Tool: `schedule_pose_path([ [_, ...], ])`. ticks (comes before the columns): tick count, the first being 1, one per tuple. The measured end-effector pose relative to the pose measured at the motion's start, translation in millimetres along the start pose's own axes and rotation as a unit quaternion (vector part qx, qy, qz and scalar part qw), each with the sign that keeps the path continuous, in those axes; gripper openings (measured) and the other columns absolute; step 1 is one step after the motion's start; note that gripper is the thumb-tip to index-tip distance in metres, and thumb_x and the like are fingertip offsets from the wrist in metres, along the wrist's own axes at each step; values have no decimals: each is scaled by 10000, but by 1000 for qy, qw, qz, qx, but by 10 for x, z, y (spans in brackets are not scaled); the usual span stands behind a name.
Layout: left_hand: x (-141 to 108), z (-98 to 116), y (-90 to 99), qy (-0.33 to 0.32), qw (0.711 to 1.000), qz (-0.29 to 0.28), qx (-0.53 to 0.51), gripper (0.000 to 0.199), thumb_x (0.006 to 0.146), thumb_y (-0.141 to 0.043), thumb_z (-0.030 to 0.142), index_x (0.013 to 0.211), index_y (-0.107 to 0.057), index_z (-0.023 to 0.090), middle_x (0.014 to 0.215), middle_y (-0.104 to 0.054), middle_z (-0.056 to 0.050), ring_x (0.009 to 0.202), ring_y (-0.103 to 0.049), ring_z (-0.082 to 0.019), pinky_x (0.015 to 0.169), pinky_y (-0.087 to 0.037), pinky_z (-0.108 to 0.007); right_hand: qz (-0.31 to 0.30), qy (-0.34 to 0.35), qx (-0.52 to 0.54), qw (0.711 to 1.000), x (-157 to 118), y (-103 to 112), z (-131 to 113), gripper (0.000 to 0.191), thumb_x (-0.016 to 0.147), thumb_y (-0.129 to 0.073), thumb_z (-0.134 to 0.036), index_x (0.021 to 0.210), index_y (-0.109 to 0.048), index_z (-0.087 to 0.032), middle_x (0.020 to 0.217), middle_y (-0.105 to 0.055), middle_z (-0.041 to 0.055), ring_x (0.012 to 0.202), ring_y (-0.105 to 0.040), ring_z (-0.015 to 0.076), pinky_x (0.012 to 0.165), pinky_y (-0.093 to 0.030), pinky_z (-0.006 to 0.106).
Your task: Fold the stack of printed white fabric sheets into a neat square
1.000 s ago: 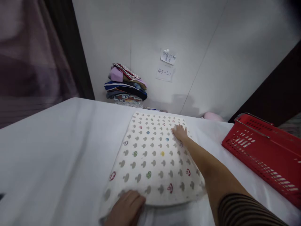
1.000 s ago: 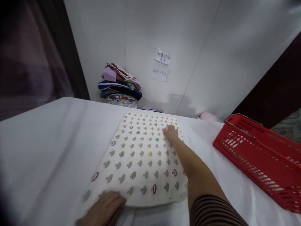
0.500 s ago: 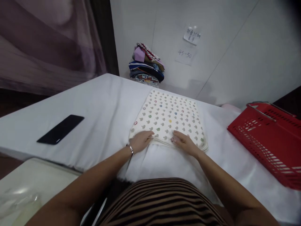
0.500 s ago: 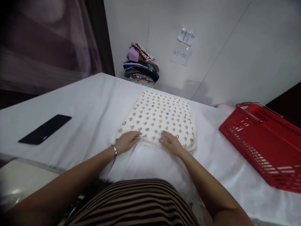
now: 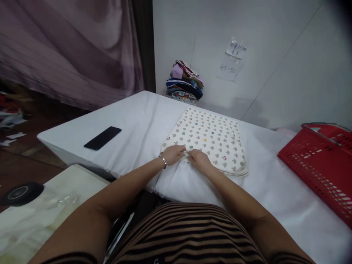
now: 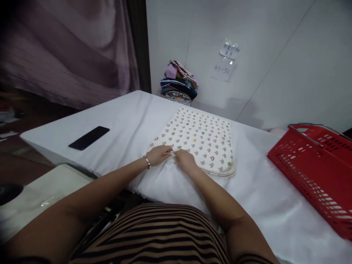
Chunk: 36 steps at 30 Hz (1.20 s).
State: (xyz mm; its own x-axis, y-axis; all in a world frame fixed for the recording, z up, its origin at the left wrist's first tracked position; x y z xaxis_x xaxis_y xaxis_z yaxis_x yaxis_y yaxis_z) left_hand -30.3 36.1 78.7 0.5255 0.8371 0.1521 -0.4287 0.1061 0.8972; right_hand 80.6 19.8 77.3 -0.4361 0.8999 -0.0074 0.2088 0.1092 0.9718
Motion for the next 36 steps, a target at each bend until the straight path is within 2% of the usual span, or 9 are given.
schedule_pose_path([
  [4, -163, -16, 39, -22, 997, 44, 63, 241, 754, -496, 190, 985, -564, 182, 980, -596, -65, 970, -515, -212, 855, -369, -356, 6, 5, 11, 1000, -43, -61, 44, 314, 880, -341, -259, 1099, -561, -209, 1039, -585, 55, 972, -505, 189, 830, -353, 265],
  [10, -473, -401, 265, 44, 989, 126, 57, 329, 694, -505, 141, 1014, -562, 197, 1094, -568, -56, 1061, -481, -206, 940, -346, -371, 7, 10, 19, 1000, -40, -112, 85, 314, 883, -354, -257, 1126, -551, -220, 1069, -579, 47, 996, -498, 174, 840, -351, 261],
  [13, -589, -588, 365, 89, 982, 160, 51, 257, 706, -501, 148, 949, -579, 181, 1054, -572, -67, 1008, -499, -200, 909, -386, -347, 20, 24, 23, 999, -37, -124, 84, 292, 879, -376, -258, 1104, -559, -217, 1025, -590, 44, 963, -512, 170, 820, -368, 263],
  [16, -623, -669, 376, 117, 979, 167, 24, 187, 753, -488, 189, 915, -582, 186, 1002, -573, -58, 961, -508, -186, 870, -417, -323, 35, 33, 28, 998, -46, -127, 91, 283, 875, -390, -251, 1098, -561, -220, 1026, -592, 42, 971, -516, 169, 821, -380, 263],
  [22, -481, -691, 359, 120, 983, 138, -25, 165, 825, -432, 245, 858, -586, 196, 930, -587, -35, 890, -530, -161, 817, -433, -300, 53, 45, 56, 996, -62, -125, 106, 299, 874, -386, -226, 1120, -555, -213, 1057, -592, 40, 993, -519, 162, 842, -392, 259],
  [26, -374, -723, 355, 112, 989, 95, -35, 162, 823, -426, 206, 818, -586, 187, 919, -591, -34, 888, -534, -156, 838, -423, -301, 51, 43, 60, 996, -51, -135, 121, 302, 866, -399, -219, 1124, -555, -211, 1061, -592, 40, 999, -520, 163, 851, -393, 264],
  [28, -359, -718, 356, 110, 989, 92, -23, 150, 810, -433, 182, 804, -583, 188, 935, -584, -36, 890, -533, -154, 834, -422, -297, 47, 41, 59, 996, -43, -144, 125, 306, 866, -398, -224, 1129, -554, -214, 1068, -591, 42, 1005, -519, 165, 849, -394, 269],
  [33, -464, -595, 441, 119, 972, 201, 11, 74, 765, -490, 162, 804, -548, 187, 941, -543, -40, 845, -515, -149, 754, -437, -274, 44, 37, 63, 996, -31, -152, 137, 311, 867, -394, -235, 1135, -553, -229, 1071, -591, 41, 1004, -520, 169, 843, -397, 280],
  [36, -540, -468, 430, 94, 969, 229, 26, 118, 741, -467, 98, 748, -545, 187, 938, -535, -40, 874, -499, -150, 767, -428, -272, 47, 40, 72, 995, -29, -150, 138, 311, 867, -394, -237, 1133, -554, -227, 1061, -594, 38, 993, -523, 165, 842, -398, 279],
])
Point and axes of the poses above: each hand's wrist, its own x-axis towards the middle knuckle, its own y-axis out of the back of the hand, z = x × y, the point moved 7 cm from there along x, towards the middle knuckle
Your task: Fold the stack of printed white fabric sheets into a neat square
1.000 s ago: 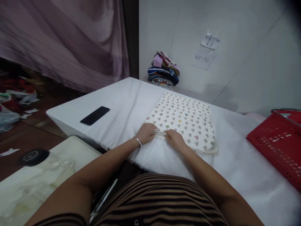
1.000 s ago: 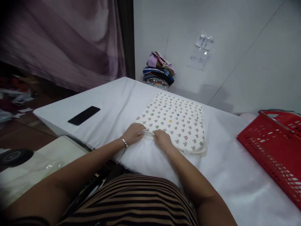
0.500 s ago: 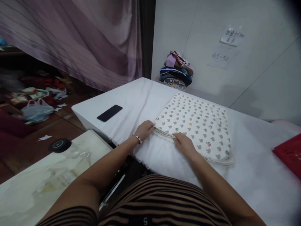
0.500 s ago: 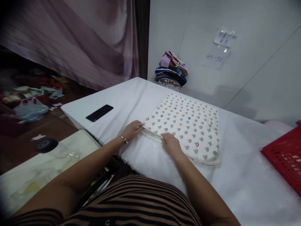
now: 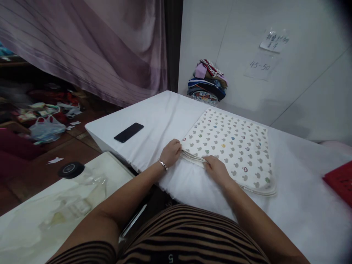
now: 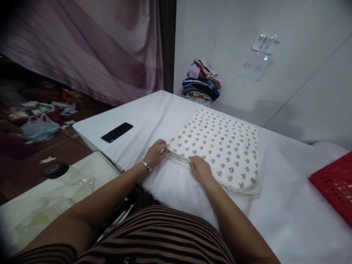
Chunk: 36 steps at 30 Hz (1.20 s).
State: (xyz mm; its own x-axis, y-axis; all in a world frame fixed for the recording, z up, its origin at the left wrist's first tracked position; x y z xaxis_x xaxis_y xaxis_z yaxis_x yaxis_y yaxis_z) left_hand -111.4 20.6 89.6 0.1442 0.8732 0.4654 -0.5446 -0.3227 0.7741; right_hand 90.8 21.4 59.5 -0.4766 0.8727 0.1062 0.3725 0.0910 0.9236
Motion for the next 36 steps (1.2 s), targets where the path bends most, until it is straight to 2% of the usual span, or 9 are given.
schedule_pose_path([
  [4, -100, 62, -11, -16, 999, -8, 42, 125, 718, -503, 113, 741, -592, 197, 1008, -540, -49, 947, -485, -184, 805, -416, -316, 1, -2, 12, 1000, 1, 8, 2, 310, 866, -393, -240, 1126, -561, -223, 1058, -597, 39, 990, -525, 166, 844, -395, 278],
  [12, -138, 80, -62, -11, 992, -44, 121, 167, 759, -530, 221, 897, -625, 233, 1114, -524, -56, 1040, -459, -226, 829, -404, -368, -6, -3, 21, 1000, -6, 41, -15, 312, 863, -384, -233, 1121, -560, -236, 1038, -598, 30, 973, -527, 162, 832, -395, 275],
  [18, -87, 58, -131, 14, 986, -56, 157, 120, 786, -511, 238, 794, -624, 201, 1087, -543, -71, 1028, -464, -237, 813, -413, -369, -1, 4, 18, 1000, -14, 49, -30, 305, 865, -384, -232, 1115, -559, -236, 1035, -595, 26, 970, -525, 158, 829, -394, 269],
  [21, -70, 53, -129, 13, 986, -59, 158, 142, 795, -479, 195, 757, -615, 180, 1048, -558, -85, 1002, -477, -230, 800, -418, -361, -1, 6, 16, 1000, -17, 49, -32, 300, 872, -380, -241, 1113, -558, -234, 1048, -591, 28, 978, -522, 159, 828, -395, 267],
  [26, -108, 2, -58, 7, 987, -71, 144, 140, 804, -466, 172, 818, -604, 186, 1046, -567, -85, 1004, -485, -227, 819, -403, -379, -11, 4, -3, 1000, -18, 41, -56, 298, 878, -383, -249, 1121, -553, -232, 1043, -589, 38, 979, -518, 168, 822, -395, 273],
  [32, -154, -100, -92, 32, 986, -100, 127, 141, 814, -486, 251, 884, -604, 217, 1078, -553, -65, 972, -508, -212, 803, -406, -360, -18, 6, -29, 999, -17, 23, -84, 304, 883, -377, -244, 1133, -550, -235, 1054, -584, 45, 993, -510, 166, 816, -397, 268],
  [36, -130, -93, -119, 28, 985, -106, 135, 171, 835, -448, 255, 800, -608, 203, 995, -575, -58, 914, -518, -200, 771, -407, -338, -12, 7, -26, 1000, -15, 5, -63, 303, 886, -374, -247, 1129, -553, -217, 1063, -581, 45, 991, -513, 166, 826, -397, 267],
])
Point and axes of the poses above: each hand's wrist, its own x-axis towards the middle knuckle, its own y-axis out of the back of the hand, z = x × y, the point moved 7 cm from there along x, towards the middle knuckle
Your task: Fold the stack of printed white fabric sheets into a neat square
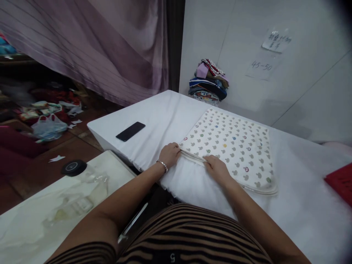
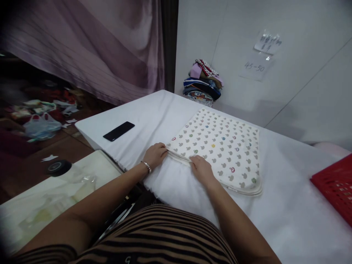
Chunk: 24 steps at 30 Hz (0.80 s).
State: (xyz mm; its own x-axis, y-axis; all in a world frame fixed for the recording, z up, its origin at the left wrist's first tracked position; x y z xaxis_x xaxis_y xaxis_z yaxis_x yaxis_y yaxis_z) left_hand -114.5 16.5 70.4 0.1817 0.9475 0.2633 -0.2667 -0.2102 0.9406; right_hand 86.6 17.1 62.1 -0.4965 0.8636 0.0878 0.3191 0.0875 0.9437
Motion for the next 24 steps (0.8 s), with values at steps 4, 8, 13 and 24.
schedule_pose_path([
  [4, 11, 11, 51, 1, 1000, 27, 8, 154, 822, -432, 201, 786, -580, 180, 965, -580, -66, 878, -526, -188, 766, -407, -322, 8, 3, -1, 1000, 0, -5, -1, 285, 884, -382, -249, 1109, -553, -217, 1057, -579, 37, 984, -512, 164, 819, -396, 261],
  [8, -14, -47, 84, 37, 999, 36, -1, 123, 812, -428, 200, 809, -549, 179, 923, -581, -69, 817, -542, -178, 740, -415, -317, 1, 12, -28, 1000, -9, -8, -46, 265, 862, -428, -271, 1095, -550, -237, 1025, -576, 44, 964, -507, 173, 792, -397, 265],
  [13, -37, -139, 72, 84, 996, 30, -27, 92, 799, -433, 184, 780, -523, 186, 868, -581, -46, 792, -551, -157, 703, -415, -279, -1, 24, -59, 998, -33, -4, -97, 276, 862, -428, -297, 1102, -545, -226, 1026, -561, 62, 954, -496, 188, 774, -399, 273],
  [24, 24, -155, -17, 96, 994, 2, -54, 248, 768, -485, 194, 1016, -478, 205, 844, -599, -30, 766, -565, -179, 654, -407, -287, -26, 39, -86, 995, -8, -42, -73, 337, 890, -349, -219, 1180, -521, -211, 1033, -572, 80, 951, -508, 186, 799, -399, 279],
])
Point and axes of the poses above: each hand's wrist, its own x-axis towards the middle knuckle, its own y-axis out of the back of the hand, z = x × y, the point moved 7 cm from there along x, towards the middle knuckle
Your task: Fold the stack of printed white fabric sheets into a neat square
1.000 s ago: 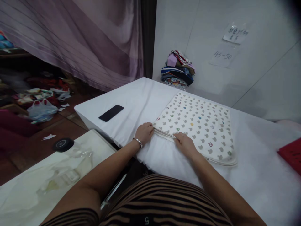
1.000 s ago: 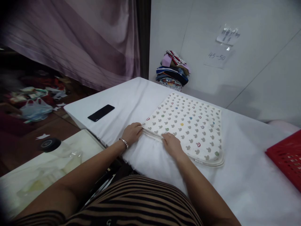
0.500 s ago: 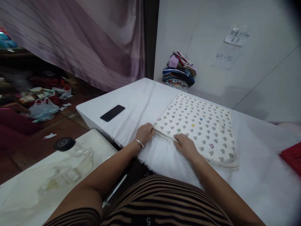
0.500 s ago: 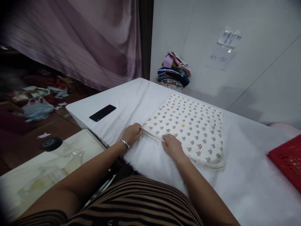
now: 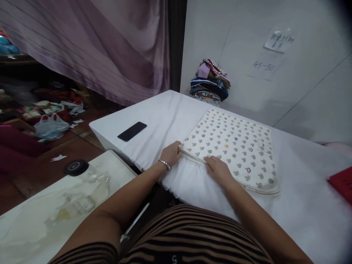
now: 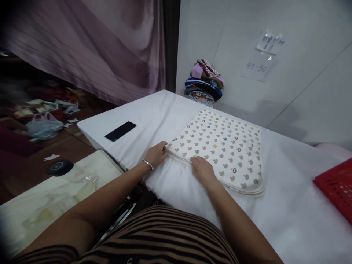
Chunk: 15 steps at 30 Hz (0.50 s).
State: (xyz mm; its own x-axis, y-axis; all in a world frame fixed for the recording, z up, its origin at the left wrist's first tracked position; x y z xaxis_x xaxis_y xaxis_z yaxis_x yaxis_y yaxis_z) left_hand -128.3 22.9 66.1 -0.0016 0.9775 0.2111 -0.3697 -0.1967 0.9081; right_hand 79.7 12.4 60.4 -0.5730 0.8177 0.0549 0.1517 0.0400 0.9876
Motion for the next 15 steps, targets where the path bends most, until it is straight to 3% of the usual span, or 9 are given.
schedule_pose_path([
  [4, 18, 113, -45, -63, 997, 0, 53, 246, 756, -506, 217, 1001, -517, 207, 1006, -570, -69, 923, -529, -214, 727, -419, -311, -3, 9, -9, 1000, 17, 26, -16, 344, 886, -354, -214, 1190, -513, -212, 1039, -572, 79, 938, -514, 186, 778, -400, 275],
  [15, 72, 178, -21, -146, 980, -105, 85, 180, 732, -449, 87, 744, -579, 211, 925, -572, -58, 890, -524, -198, 688, -413, -305, -27, 28, 1, 999, 46, 40, -33, 293, 880, -386, -239, 1130, -536, -217, 1037, -557, 75, 957, -500, 180, 770, -390, 260],
])
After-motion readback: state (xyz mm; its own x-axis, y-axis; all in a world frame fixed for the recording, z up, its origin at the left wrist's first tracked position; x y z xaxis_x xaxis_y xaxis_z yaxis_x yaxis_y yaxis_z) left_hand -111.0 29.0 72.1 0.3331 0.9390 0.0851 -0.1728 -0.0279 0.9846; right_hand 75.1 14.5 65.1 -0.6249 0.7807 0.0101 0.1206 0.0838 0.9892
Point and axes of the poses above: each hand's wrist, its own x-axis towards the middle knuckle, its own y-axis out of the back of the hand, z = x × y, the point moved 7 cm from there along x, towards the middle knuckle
